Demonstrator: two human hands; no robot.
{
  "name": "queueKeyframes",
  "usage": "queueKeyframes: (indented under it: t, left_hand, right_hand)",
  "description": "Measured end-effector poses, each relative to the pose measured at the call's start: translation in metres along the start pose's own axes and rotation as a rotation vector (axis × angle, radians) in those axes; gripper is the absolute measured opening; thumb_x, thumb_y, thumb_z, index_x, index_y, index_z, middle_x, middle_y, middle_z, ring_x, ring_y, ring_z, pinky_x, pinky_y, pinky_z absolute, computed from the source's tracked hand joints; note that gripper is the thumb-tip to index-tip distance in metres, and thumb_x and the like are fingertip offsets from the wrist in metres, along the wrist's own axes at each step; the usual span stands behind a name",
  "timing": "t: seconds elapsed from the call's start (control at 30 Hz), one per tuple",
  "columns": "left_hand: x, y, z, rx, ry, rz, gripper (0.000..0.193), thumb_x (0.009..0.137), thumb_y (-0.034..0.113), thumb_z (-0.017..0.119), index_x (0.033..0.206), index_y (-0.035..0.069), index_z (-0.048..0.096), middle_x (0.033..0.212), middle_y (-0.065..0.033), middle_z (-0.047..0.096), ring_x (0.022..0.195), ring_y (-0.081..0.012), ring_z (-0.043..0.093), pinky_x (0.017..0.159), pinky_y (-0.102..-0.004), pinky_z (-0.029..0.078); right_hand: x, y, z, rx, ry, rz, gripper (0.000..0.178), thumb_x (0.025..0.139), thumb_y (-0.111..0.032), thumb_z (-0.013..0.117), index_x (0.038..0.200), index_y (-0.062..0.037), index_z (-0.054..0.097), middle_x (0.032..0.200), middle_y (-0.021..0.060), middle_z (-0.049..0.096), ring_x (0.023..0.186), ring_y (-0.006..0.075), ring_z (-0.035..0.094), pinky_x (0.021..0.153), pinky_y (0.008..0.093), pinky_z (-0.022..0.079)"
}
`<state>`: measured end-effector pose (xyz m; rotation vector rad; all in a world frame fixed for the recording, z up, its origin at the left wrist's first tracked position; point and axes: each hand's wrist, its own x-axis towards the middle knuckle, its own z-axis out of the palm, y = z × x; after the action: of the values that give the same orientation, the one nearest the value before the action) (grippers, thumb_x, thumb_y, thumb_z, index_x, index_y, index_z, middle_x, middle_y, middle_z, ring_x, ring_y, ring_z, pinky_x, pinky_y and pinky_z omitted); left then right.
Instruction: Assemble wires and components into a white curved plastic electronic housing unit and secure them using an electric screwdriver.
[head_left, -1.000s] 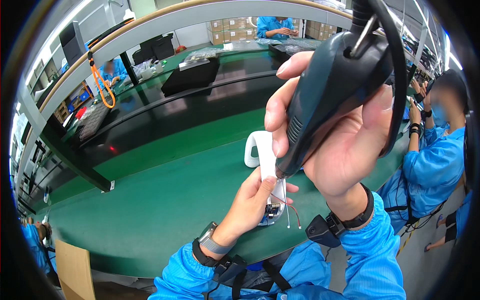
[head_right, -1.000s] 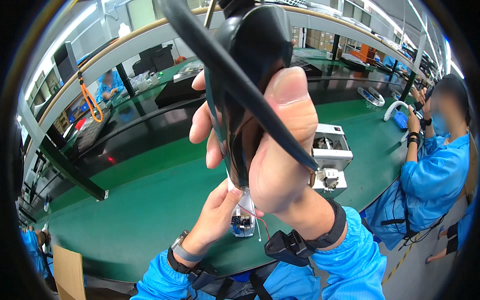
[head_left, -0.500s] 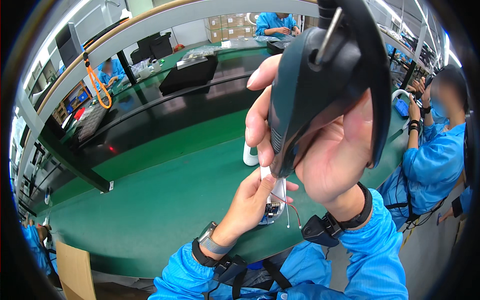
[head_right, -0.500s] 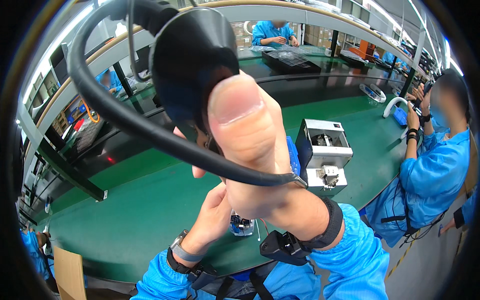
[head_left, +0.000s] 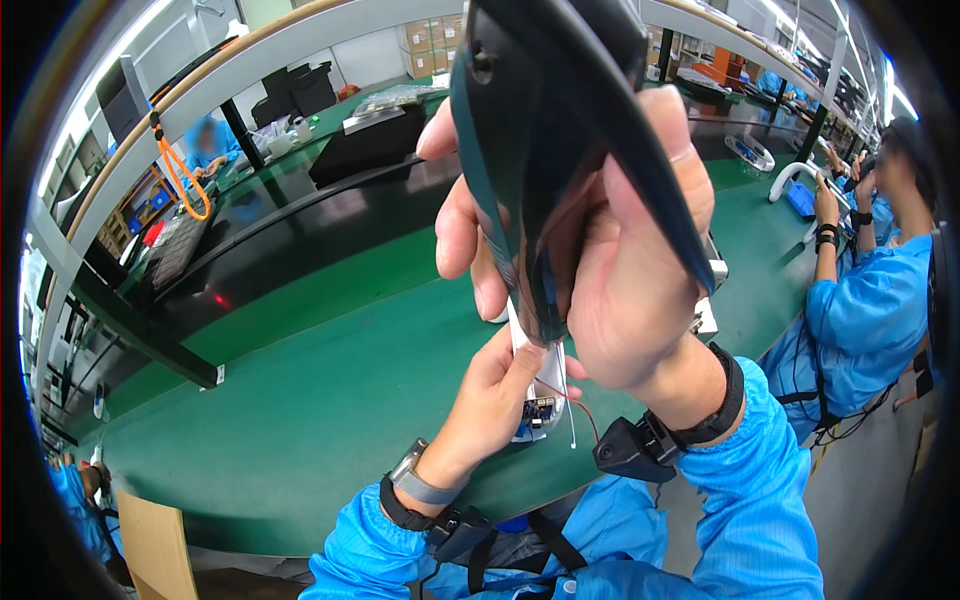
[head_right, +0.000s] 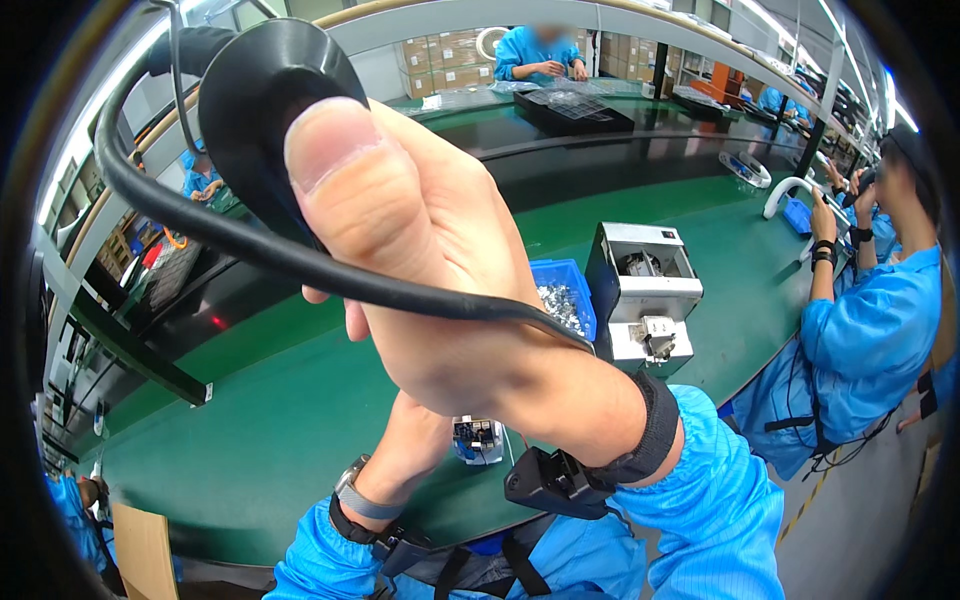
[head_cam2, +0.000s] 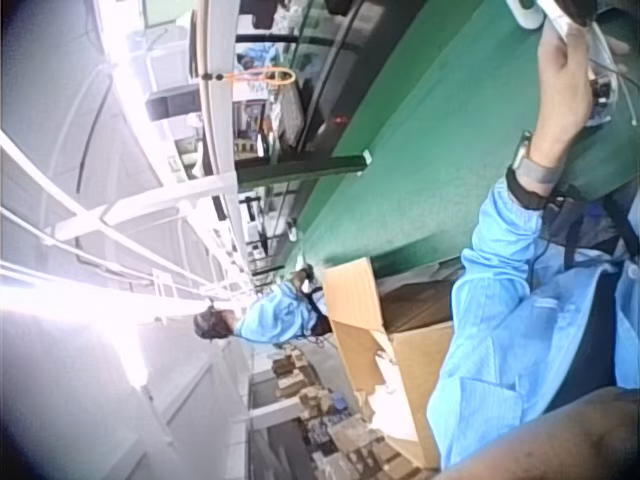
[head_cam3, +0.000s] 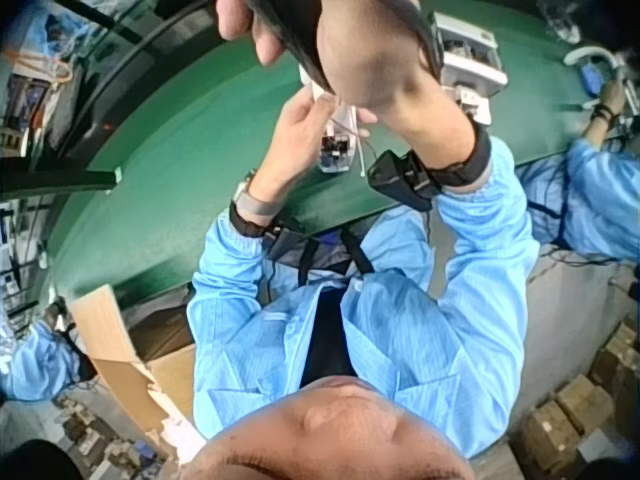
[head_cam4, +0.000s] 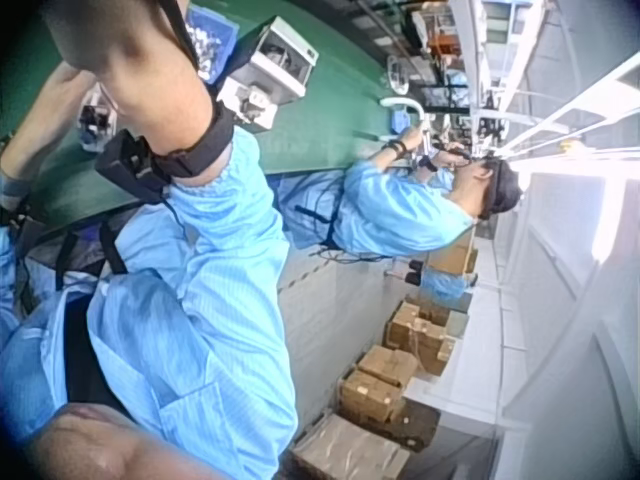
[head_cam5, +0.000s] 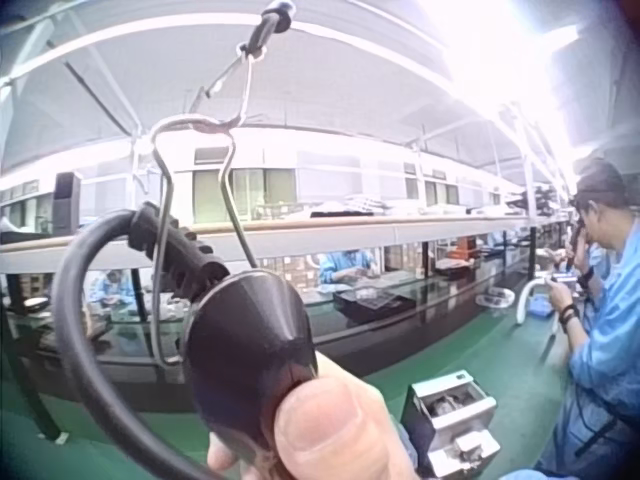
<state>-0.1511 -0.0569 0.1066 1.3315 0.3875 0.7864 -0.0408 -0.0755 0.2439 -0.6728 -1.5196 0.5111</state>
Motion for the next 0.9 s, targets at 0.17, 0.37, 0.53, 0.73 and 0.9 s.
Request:
queueKeyframes:
  t: [0.17,0.37,0.53,0.73,0.9]
  left_hand:
    - [-0.001,0.004,0.001,0.003,0.011,-0.055,0.036,0.109,0.027,0.039,0.125,-0.003,0.05,0.102,-0.0164,0.069,0.087,-0.0225,0.07,0.078,-0.0325,0.058]
    - [0.002,-0.005,0.0,-0.072,0.001,-0.029,0.035,0.108,0.026,0.04,0.122,-0.004,0.051,0.101,-0.0169,0.069,0.086,-0.0232,0.07,0.078,-0.0328,0.058]
    - [0.0,-0.008,-0.003,-0.068,-0.002,-0.038,0.035,0.108,0.025,0.04,0.123,-0.004,0.052,0.101,-0.017,0.069,0.087,-0.0239,0.071,0.08,-0.0342,0.059]
    - [0.0,-0.012,-0.002,-0.071,0.013,0.016,0.038,0.108,0.031,0.042,0.123,-0.003,0.052,0.101,-0.0155,0.068,0.088,-0.0243,0.071,0.08,-0.0349,0.059]
    - [0.0,-0.01,-0.004,-0.066,-0.013,-0.025,0.039,0.108,0.031,0.042,0.124,-0.003,0.052,0.103,-0.0152,0.068,0.088,-0.0243,0.071,0.08,-0.035,0.059]
  right_hand:
    - [0.003,0.003,0.001,0.033,-0.01,-0.015,0.063,0.106,-0.049,0.023,0.121,0.0069,0.049,0.108,0.0277,0.062,0.061,0.0222,0.064,0.043,0.0281,0.049]
    - [-0.001,0.024,0.005,0.433,0.154,-0.098,0.074,0.102,-0.06,0.026,0.115,0.008,0.051,0.096,0.0248,0.063,0.059,0.0206,0.063,0.044,0.0274,0.05]
    - [0.003,0.028,0.006,0.409,0.157,-0.082,0.069,0.102,-0.059,0.029,0.11,0.0061,0.052,0.092,0.0211,0.062,0.06,0.0188,0.061,0.046,0.0274,0.049]
    - [-0.005,0.027,-0.006,0.382,0.149,-0.068,0.063,0.102,-0.057,0.034,0.104,0.0037,0.052,0.087,0.0166,0.059,0.061,0.0167,0.058,0.048,0.0273,0.047]
    - [-0.002,0.027,-0.003,0.351,0.14,-0.059,0.059,0.101,-0.056,0.038,0.099,0.0018,0.052,0.083,0.0128,0.058,0.062,0.0149,0.056,0.05,0.0273,0.046]
